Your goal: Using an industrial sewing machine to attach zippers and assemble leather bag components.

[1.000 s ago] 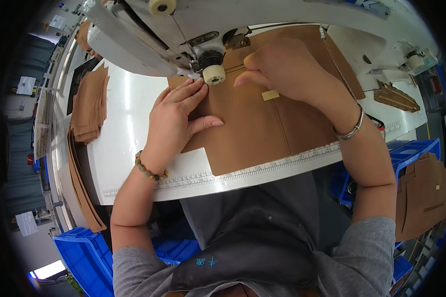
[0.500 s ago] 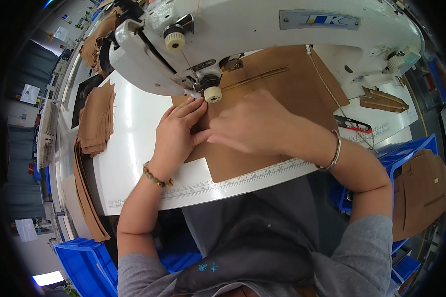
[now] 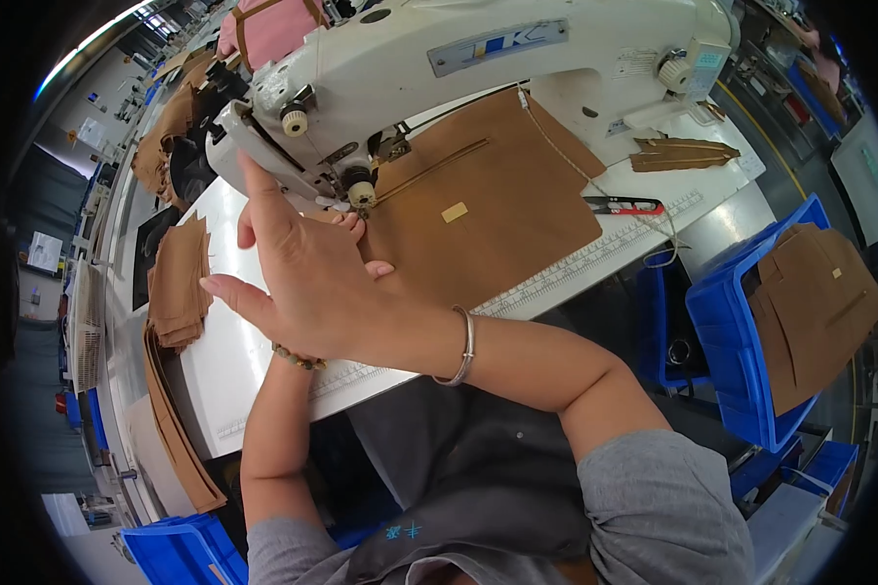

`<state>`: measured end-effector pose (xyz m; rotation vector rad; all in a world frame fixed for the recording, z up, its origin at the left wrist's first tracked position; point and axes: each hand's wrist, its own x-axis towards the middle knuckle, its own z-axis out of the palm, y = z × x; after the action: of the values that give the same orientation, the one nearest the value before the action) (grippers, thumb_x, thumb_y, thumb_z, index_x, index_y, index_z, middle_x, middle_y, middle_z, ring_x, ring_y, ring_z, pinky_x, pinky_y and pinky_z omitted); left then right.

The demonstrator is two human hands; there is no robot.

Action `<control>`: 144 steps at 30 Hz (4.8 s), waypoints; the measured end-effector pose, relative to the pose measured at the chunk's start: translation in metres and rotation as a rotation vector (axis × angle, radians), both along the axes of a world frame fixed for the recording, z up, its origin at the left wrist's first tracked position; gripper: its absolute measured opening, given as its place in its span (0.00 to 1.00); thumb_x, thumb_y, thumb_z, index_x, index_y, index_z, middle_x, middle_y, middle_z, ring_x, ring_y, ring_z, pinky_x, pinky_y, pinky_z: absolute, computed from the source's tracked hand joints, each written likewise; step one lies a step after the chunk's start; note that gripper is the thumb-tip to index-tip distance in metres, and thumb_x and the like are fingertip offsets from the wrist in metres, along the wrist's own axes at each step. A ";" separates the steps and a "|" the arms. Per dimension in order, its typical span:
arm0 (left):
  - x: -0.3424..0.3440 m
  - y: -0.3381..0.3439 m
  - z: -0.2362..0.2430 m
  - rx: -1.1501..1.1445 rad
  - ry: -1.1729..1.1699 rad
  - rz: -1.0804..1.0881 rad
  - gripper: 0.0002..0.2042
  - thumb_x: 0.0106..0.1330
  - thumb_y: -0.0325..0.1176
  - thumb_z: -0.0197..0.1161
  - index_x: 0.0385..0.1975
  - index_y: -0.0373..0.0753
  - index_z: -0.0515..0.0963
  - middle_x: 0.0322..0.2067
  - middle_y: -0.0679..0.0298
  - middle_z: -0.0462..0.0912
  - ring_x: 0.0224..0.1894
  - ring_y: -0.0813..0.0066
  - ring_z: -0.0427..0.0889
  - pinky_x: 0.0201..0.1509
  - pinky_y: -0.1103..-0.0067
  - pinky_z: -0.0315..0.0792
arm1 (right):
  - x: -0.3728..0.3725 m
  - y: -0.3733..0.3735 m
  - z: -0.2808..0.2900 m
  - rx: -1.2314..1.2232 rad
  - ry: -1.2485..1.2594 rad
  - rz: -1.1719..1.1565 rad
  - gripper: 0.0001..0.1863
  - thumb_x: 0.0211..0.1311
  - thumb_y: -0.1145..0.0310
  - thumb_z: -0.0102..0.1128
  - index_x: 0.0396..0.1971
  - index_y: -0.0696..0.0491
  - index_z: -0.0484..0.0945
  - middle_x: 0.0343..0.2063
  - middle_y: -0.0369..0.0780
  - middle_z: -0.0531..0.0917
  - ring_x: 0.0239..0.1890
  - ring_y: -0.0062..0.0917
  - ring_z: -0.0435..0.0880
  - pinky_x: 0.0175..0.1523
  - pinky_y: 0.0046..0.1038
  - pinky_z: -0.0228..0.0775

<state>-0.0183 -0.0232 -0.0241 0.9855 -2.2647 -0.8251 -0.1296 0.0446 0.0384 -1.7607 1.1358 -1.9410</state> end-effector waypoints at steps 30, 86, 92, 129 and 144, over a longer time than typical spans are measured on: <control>-0.017 0.020 0.003 -0.577 -0.373 -0.066 0.29 0.61 0.54 0.72 0.57 0.41 0.85 0.62 0.61 0.83 0.65 0.60 0.81 0.63 0.69 0.77 | -0.267 0.145 -0.061 0.400 0.934 -0.635 0.12 0.62 0.75 0.70 0.46 0.56 0.87 0.45 0.44 0.89 0.47 0.40 0.88 0.53 0.36 0.81; 0.051 0.157 -0.027 -0.509 -0.123 -0.005 0.16 0.61 0.44 0.76 0.49 0.51 0.89 0.55 0.72 0.88 0.65 0.66 0.81 0.73 0.64 0.66 | -0.231 0.077 -0.014 0.152 1.007 -0.372 0.22 0.63 0.73 0.67 0.58 0.55 0.81 0.45 0.47 0.84 0.46 0.46 0.82 0.54 0.39 0.76; 0.047 0.155 -0.030 -0.593 -0.102 0.032 0.12 0.61 0.39 0.76 0.45 0.52 0.90 0.52 0.72 0.90 0.61 0.68 0.84 0.69 0.66 0.70 | -0.116 0.051 0.021 0.080 0.463 -0.158 0.21 0.61 0.75 0.69 0.56 0.57 0.82 0.31 0.39 0.83 0.27 0.29 0.80 0.35 0.30 0.72; 0.080 0.132 -0.023 -0.780 -0.005 0.558 0.22 0.78 0.40 0.61 0.65 0.32 0.76 0.67 0.43 0.74 0.68 0.42 0.73 0.71 0.52 0.67 | -0.401 0.365 0.042 0.105 0.212 -1.738 0.20 0.70 0.53 0.69 0.39 0.58 0.79 0.27 0.36 0.82 0.29 0.19 0.75 0.35 0.24 0.71; 0.103 0.111 -0.041 -0.849 -0.235 0.529 0.18 0.80 0.36 0.57 0.61 0.32 0.78 0.66 0.48 0.76 0.70 0.52 0.73 0.71 0.57 0.71 | -0.440 0.217 -0.061 0.436 1.138 -0.930 0.15 0.64 0.73 0.61 0.50 0.51 0.85 0.51 0.39 0.87 0.50 0.38 0.87 0.53 0.35 0.81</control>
<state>0.0844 0.0875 -0.0651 1.1746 -2.0389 0.4699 -0.5695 0.2616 -0.0222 -2.2547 2.8419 -0.5802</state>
